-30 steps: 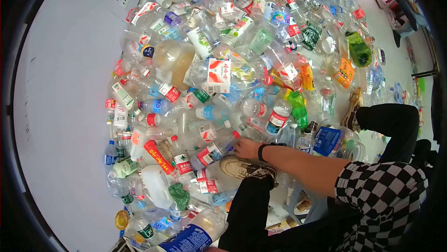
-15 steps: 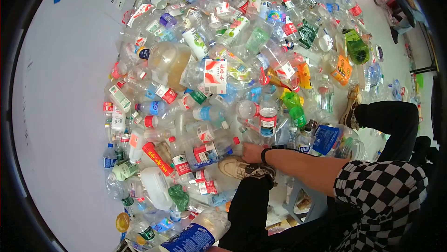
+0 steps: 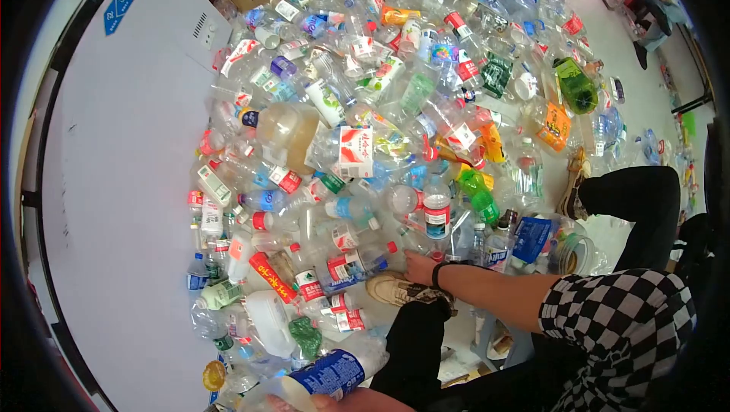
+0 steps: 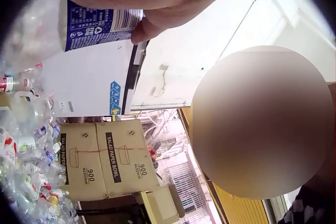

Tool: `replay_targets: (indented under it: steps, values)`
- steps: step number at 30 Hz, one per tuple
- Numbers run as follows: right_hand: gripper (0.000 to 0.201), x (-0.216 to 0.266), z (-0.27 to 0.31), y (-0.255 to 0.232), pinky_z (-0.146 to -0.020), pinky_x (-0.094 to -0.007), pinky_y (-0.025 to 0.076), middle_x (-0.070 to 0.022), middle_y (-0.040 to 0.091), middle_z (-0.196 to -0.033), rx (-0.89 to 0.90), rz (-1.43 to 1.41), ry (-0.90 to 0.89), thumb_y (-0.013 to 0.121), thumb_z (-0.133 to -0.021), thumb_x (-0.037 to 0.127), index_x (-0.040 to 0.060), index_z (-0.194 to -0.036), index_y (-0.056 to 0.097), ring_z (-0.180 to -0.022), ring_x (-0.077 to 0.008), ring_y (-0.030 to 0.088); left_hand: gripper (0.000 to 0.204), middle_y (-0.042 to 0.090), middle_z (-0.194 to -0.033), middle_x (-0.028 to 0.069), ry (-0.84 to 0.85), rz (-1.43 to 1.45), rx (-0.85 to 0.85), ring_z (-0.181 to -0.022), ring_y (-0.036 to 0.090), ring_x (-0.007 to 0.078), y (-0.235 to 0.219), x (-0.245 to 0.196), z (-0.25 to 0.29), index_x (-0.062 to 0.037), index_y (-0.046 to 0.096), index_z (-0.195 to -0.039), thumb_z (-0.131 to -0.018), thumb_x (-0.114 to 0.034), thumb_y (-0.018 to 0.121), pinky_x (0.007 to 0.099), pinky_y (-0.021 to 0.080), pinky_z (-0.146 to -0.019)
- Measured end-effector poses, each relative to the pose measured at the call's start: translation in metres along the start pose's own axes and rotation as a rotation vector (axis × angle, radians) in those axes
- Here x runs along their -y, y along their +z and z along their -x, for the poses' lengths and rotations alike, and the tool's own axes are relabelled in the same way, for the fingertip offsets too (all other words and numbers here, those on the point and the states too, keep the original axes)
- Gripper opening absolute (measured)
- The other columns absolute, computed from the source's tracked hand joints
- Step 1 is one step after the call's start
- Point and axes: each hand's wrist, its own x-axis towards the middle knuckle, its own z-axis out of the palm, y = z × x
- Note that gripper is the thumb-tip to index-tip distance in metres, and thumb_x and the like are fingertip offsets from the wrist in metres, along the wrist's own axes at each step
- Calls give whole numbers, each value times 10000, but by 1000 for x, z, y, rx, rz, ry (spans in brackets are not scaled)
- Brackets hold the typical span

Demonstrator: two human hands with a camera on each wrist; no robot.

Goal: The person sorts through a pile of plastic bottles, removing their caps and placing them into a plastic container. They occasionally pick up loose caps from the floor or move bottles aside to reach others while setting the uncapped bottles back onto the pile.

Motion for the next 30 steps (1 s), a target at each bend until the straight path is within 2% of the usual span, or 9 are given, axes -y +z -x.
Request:
replay_targets:
  steps: [3, 13, 16, 20, 23, 26, 27, 28, 30]
  values:
    - [196, -9, 6, -5, -1043, -427, 313, 25, 702, -748, 7, -51, -21, 562, -863, 217, 251, -729, 702, -839, -171, 673, 698, 415, -1462, 200, -47, -51, 8, -1311, 443, 351, 2, -7, -1, -69, 369, -1461, -840, -78, 688, 499, 329, -1124]
    - [103, -11, 16, 0, -1067, -458, 300, 11, 683, -762, 33, -182, -126, 595, -818, 236, 238, -785, 692, -864, -201, 656, 728, 420, -1461, 190, -82, -164, 99, -1296, 467, 323, 6, -15, 3, -36, 363, -1470, -811, -18, 672, 463, 350, -1111]
    - [147, -29, 26, -13, -1051, -469, 325, -19, 663, -842, -156, -220, -167, 654, -763, 322, 200, -840, 685, -918, -219, 627, 738, 421, -1461, 186, -73, -136, 113, -1292, 474, 314, 9, -22, 7, -26, 361, -1473, -802, 0, 667, 452, 357, -1107]
    - [359, -50, 50, -59, -920, -443, 430, -67, 629, -919, -421, -389, -142, 708, -675, 429, 148, -892, 654, -905, -247, 611, 750, 424, -1461, 182, -36, -57, 164, -1286, 483, 303, 2, 19, 3, -12, 358, -1476, -790, 24, 660, 437, 365, -1102]
    - [376, -80, 102, -140, -753, -439, 498, -136, 622, -892, -341, -709, 175, 686, -764, 398, 81, -965, 654, -857, -322, 623, 724, 495, -1389, 161, -57, -37, 335, -1240, 519, 256, 21, 7, 21, 3, 378, -1469, -801, 66, 651, 383, 408, -1060]
    - [386, -122, 176, -212, -774, -431, 516, -168, 644, -944, -637, -1084, 362, 675, -821, 374, 68, -1055, 655, -904, -324, 638, 722, 522, -1347, 150, -157, -41, 555, -1206, 529, 241, 36, 6, 41, 8, 401, -1449, -794, 29, 705, 354, 413, -1035]
    - [412, -139, 201, -227, -774, -382, 531, -139, 668, -1140, -532, -1189, 470, 657, -893, 346, 52, -1181, 634, -978, -299, 655, 750, 514, -1349, 159, -197, -65, 634, -1195, 533, 259, 40, 9, 47, 25, 429, -1420, -750, -13, 764, 352, 408, -1034]
    - [412, -153, 228, -244, -774, -382, 531, -139, 668, -1140, -544, -1150, 498, 657, -893, 346, 52, -1181, 634, -978, -299, 655, 750, 514, -1349, 159, -198, -23, 653, -1195, 533, 259, 43, 11, 55, 25, 429, -1420, -750, -13, 764, 352, 408, -1034]
    - [409, -166, 288, -278, -745, -325, 530, -62, 657, -1128, -996, -1638, 454, 598, -966, 331, 40, -1254, 599, -966, -163, 637, 724, 535, -1273, 148, -11, -237, 872, -1167, 543, 259, 49, 13, 72, 18, 465, -1391, -742, -40, 780, 355, 420, -1013]
